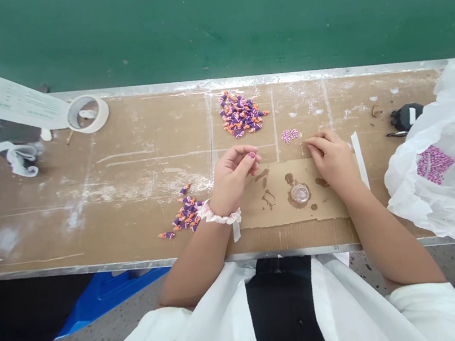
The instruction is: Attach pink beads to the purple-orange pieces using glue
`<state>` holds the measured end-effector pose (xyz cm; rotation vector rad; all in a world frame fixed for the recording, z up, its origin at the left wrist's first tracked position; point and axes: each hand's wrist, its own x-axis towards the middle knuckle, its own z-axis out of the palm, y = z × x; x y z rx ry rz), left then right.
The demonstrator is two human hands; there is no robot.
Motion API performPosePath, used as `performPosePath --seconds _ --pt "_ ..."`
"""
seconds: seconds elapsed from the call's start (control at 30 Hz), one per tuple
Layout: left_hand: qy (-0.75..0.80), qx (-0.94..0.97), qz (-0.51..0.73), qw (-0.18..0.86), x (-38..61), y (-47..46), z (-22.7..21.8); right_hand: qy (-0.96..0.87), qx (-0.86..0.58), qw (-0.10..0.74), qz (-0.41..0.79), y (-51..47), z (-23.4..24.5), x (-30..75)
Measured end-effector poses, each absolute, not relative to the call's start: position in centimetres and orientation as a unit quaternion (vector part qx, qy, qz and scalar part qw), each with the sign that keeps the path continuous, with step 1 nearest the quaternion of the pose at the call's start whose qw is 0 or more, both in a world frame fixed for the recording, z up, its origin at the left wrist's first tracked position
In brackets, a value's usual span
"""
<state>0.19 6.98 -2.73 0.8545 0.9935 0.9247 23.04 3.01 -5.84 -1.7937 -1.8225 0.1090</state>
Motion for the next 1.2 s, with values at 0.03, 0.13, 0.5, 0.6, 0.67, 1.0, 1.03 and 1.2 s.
performPosePath --seconds 0.03,0.13,0.5,0.6,0.67,1.0,1.03,1.2 --pt "0.445 0.383 0.413 0.696 0.2 7.0 -2.7 -0.677 -0.674 0.291 0.047 3.0 -5.8 23.1" --pt "0.438 0.384 0.408 0.703 0.3 6.9 -2.7 -0.672 -0.677 0.291 0.073 3.2 -5.6 22.8" --pt "0.415 0.426 0.365 0.716 1.8 5.6 -3.1 -0.708 -0.672 0.207 0.057 4.7 -5.7 21.8" --pt "0.402 0.429 0.353 0.728 1.8 5.4 -3.3 -0.704 -0.652 0.263 0.101 3.8 -4.5 21.6" --pt "0.369 0.432 0.34 0.75 1.9 5.2 -3.3 -0.695 -0.612 0.337 0.17 2.8 -3.1 21.1" --pt "0.22 0.357 0.28 0.864 2.2 4.0 -3.8 -0.645 -0.452 0.477 0.391 0.2 -0.7 18.8" --pt "0.223 0.357 0.278 0.863 2.0 4.0 -3.7 -0.648 -0.45 0.475 0.39 0.2 -0.8 18.8" --pt "0.231 0.369 0.278 0.856 1.5 3.9 -2.8 -0.673 -0.447 0.482 0.338 -0.3 -0.5 18.9"
